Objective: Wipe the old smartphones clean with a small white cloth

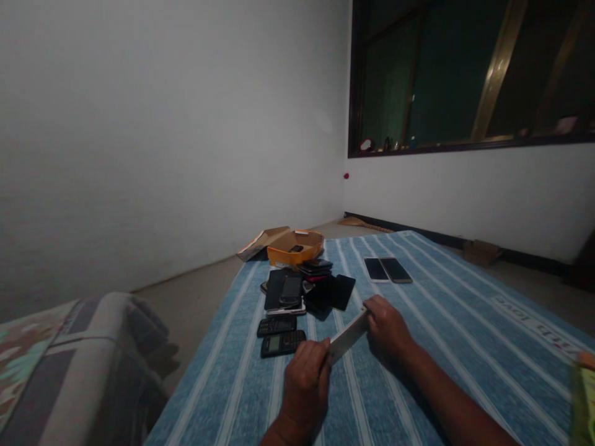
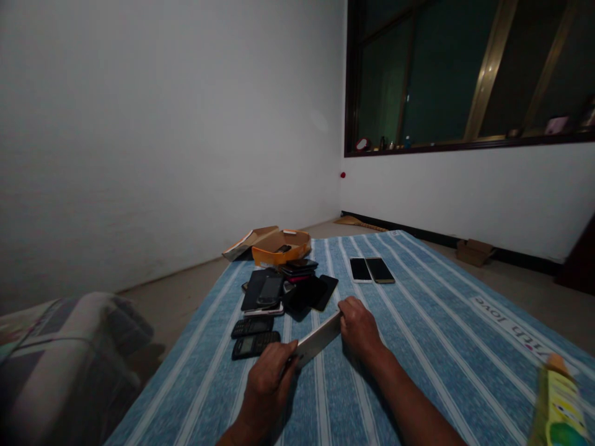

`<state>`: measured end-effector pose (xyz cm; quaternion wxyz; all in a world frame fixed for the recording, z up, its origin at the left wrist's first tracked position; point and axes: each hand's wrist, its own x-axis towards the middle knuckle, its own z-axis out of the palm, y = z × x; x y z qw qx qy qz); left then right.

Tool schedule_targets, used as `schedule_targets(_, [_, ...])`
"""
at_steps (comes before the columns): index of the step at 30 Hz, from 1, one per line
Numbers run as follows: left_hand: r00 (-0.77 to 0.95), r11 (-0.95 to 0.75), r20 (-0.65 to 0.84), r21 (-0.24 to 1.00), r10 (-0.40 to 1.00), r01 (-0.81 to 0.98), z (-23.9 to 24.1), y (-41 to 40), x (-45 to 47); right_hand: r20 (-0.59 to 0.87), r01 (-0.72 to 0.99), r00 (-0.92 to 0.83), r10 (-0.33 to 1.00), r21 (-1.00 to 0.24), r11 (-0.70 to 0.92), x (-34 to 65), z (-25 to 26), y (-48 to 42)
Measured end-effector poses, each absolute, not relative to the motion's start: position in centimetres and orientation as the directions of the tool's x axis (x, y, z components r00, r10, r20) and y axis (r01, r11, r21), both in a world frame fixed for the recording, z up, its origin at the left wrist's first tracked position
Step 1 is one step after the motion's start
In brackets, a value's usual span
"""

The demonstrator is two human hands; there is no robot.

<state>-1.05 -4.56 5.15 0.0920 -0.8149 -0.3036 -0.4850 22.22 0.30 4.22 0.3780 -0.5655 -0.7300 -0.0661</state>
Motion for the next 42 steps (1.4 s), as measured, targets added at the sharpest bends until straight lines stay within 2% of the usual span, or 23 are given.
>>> schedule_targets(6, [0.351,-0.792,0.836,0.151,0.422,0.591,5.0,-4.5,-1.1,0.608,0.762,0.040,0.793,-0.532,0.369,22.5,4.4,0.9])
schedule_targets(10, [0.340,-0.800,0.852,0.140,0.397,0.584,5.1,-4.4,-1.1,0.502,0.679,0.119,0.856,-0.670,0.299,22.6,3.8,1.0])
schedule_targets(13, [0.337,-0.798,0.852,0.144,0.401,0.585,5.1,-4.5,-1.1,0.461,0.671,0.136,0.877,-0.694,0.262,23.0,3.4,1.0])
schedule_targets(16, [0.335,-0.796,0.849,0.152,0.409,0.586,5.2,-4.5,-1.1,0.506,0.658,0.204,0.838,-0.705,0.265,23.6,3.7,1.2])
schedule_targets(19, [0.336,-0.799,0.842,0.170,0.422,0.577,5.2,-4.6,-1.1,0.653,0.664,0.247,0.716,-0.652,0.366,23.4,4.6,0.7])
schedule_targets(21, [0.337,-0.798,0.836,0.182,0.434,0.575,5.3,-4.6,-1.1,0.767,0.692,0.147,0.625,-0.531,0.488,22.0,5.2,-0.2])
schedule_targets(23, [0.332,-0.798,0.840,0.181,0.430,0.575,5.4,-4.7,-1.0,0.835,0.712,-0.024,0.550,-0.372,0.596,19.8,5.7,-1.4])
schedule_targets(26, [0.331,-0.798,0.843,0.175,0.424,0.576,5.4,-4.7,-0.9,0.817,0.701,-0.289,0.498,-0.174,0.692,16.8,6.0,-3.0])
schedule_targets(28, [0.337,-0.794,0.838,0.172,0.430,0.583,5.3,-4.7,-0.8,0.795,0.722,-0.344,0.500,-0.117,0.682,16.0,5.9,-3.3])
schedule_targets(30, [0.338,-0.789,0.835,0.171,0.434,0.590,5.2,-4.7,-0.9,0.789,0.760,-0.319,0.526,-0.119,0.639,16.5,5.5,-2.9])
schedule_targets(38, [0.324,-0.792,0.860,0.140,0.395,0.595,5.1,-4.4,-1.0,0.789,0.830,-0.069,0.611,-0.294,0.475,21.2,4.2,-0.1])
schedule_targets(42, [0.326,-0.797,0.861,0.138,0.390,0.588,5.3,-4.4,-1.0,0.830,0.801,-0.094,0.549,-0.264,0.537,19.8,5.2,-1.3])
